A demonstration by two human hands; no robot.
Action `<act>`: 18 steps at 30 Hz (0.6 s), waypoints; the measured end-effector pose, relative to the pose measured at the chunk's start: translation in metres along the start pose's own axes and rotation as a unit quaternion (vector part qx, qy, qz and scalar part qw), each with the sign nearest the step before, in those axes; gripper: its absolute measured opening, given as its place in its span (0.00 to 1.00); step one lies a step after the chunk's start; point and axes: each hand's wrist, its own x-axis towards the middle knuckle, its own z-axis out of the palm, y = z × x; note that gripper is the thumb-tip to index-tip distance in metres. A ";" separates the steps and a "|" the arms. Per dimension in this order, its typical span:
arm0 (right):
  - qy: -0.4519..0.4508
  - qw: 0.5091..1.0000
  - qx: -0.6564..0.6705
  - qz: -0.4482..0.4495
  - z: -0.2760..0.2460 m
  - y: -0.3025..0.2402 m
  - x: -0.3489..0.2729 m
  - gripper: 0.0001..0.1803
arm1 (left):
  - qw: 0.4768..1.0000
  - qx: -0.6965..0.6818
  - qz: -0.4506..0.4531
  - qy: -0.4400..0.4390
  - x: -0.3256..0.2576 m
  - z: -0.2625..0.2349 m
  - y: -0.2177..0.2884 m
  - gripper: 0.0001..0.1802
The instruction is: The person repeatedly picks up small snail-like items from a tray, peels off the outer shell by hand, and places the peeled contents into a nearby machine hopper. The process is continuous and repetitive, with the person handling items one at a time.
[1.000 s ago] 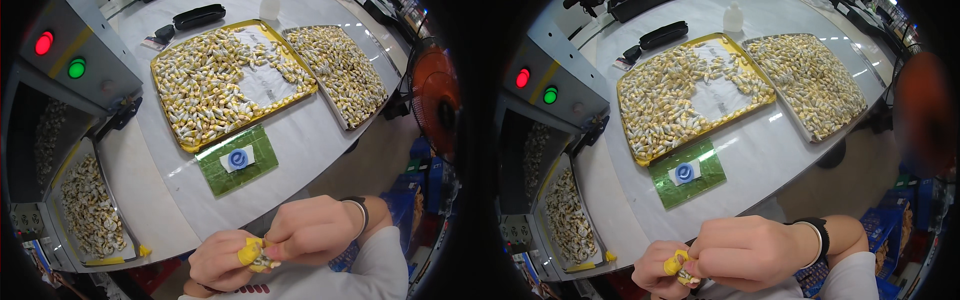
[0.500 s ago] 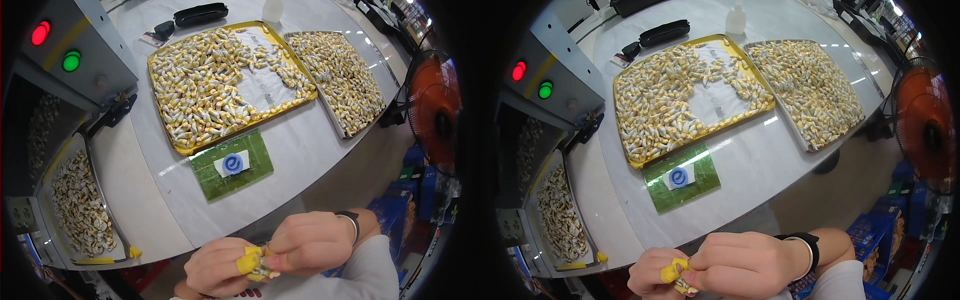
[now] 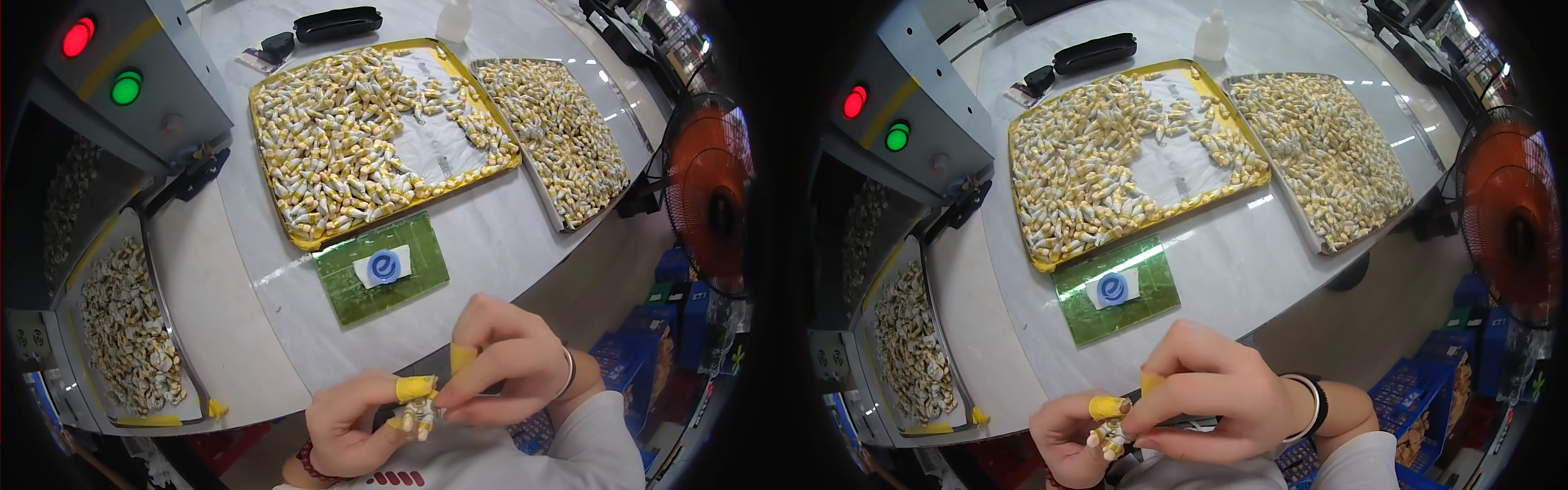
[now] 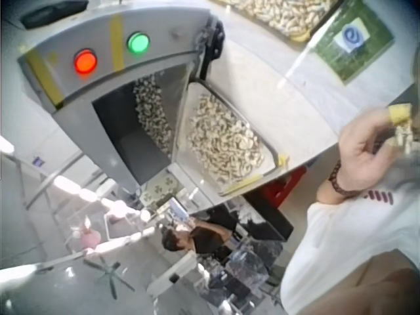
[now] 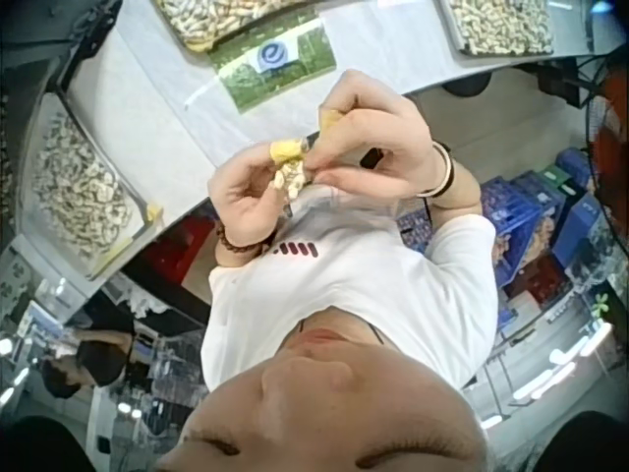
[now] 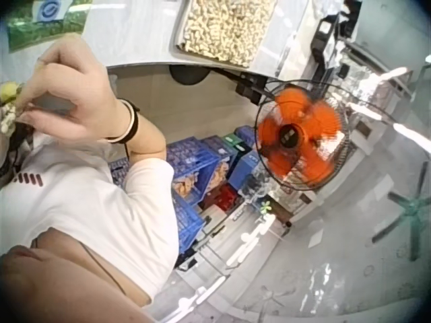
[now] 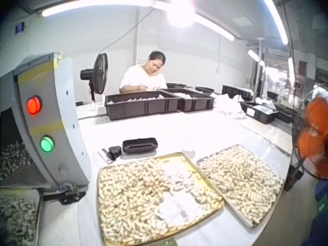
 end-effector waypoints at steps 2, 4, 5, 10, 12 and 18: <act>-0.019 0.999 0.039 0.028 0.000 0.003 -0.002 0.09 | 0.998 -0.052 -0.029 -0.015 -0.003 0.001 -0.002 0.14; -0.042 0.997 0.059 0.032 0.000 0.005 -0.003 0.08 | 0.995 -0.080 -0.049 -0.030 -0.007 -0.002 -0.007 0.17; -0.056 0.996 0.060 0.021 -0.001 0.007 -0.003 0.08 | 0.996 -0.066 -0.038 -0.053 -0.005 -0.003 -0.007 0.17; -0.131 0.988 0.073 0.036 -0.003 0.004 0.002 0.08 | 0.995 -0.076 -0.020 -0.068 -0.003 0.000 -0.003 0.18; -0.132 0.988 0.067 0.044 0.000 0.003 -0.001 0.08 | 0.994 -0.073 -0.017 -0.084 -0.001 -0.001 -0.008 0.18; -0.033 0.999 -0.010 0.015 0.010 0.004 -0.007 0.09 | 0.984 0.161 -0.032 -0.070 0.000 -0.007 0.030 0.13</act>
